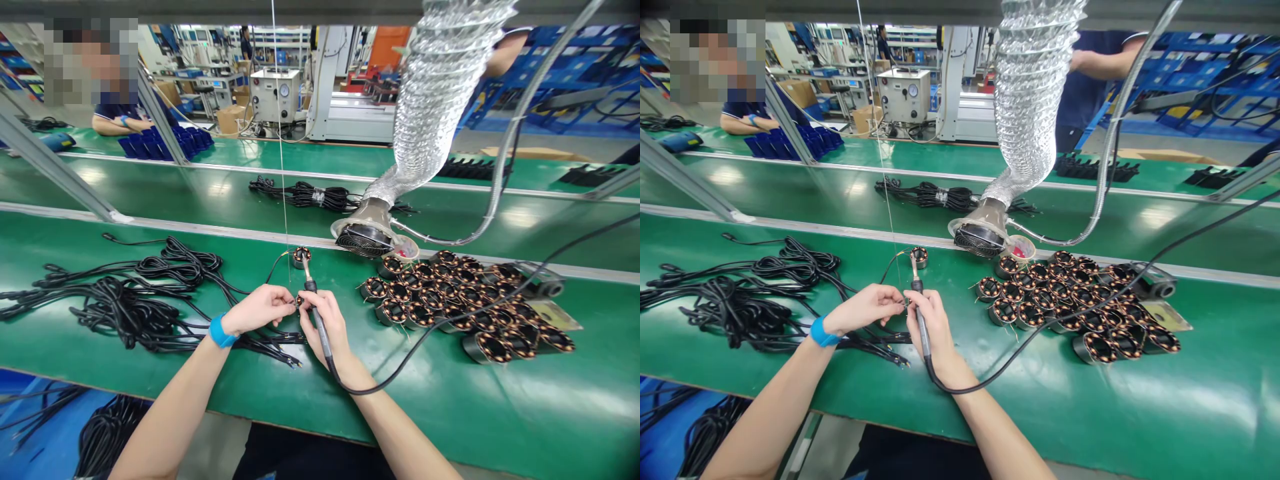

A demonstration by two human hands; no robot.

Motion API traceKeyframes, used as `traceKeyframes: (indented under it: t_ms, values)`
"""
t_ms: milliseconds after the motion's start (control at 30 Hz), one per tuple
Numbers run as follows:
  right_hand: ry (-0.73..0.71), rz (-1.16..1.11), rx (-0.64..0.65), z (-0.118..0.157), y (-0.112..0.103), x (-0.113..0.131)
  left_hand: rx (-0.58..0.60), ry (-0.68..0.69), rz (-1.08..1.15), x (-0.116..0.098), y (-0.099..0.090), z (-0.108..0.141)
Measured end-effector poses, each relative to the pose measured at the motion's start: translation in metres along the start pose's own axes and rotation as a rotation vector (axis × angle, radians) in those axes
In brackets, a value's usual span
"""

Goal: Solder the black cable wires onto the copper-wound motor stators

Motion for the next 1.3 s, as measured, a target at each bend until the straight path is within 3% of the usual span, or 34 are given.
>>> traceKeyframes:
  t_ms: [233,433,767,967,1133,1300]
  values:
    - [-0.009,0.017,0.021,0.002,0.002,0.001,-0.056,-0.044,0.034,-0.004,0.003,-0.002]
    - [0.087,-0.018,0.021,0.003,-0.008,0.006,-0.125,-0.062,0.003,-0.001,0.001,-0.005]
    - [0.181,-0.064,-0.043,-0.002,0.001,-0.008,-0.053,-0.058,0.124,0.008,0.002,-0.008]
    - [0.200,-0.076,-0.063,-0.003,0.001,-0.011,-0.061,-0.058,0.087,0.005,0.001,-0.006]
    - [0.181,-0.078,-0.068,-0.001,-0.006,-0.004,-0.066,-0.080,0.022,0.001,-0.002,-0.004]
    - [0.184,-0.046,-0.199,0.000,-0.019,0.010,-0.061,-0.093,-0.030,-0.001,-0.004,-0.004]
Point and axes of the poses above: each hand's wrist, its own z-axis away from the middle knuckle, its own y-axis out of the palm, x = y × z, the point moved 1 cm from there along -z, towards the middle knuckle, and after that the axes turned 4 degrees about -z, right-handed, at the moved point
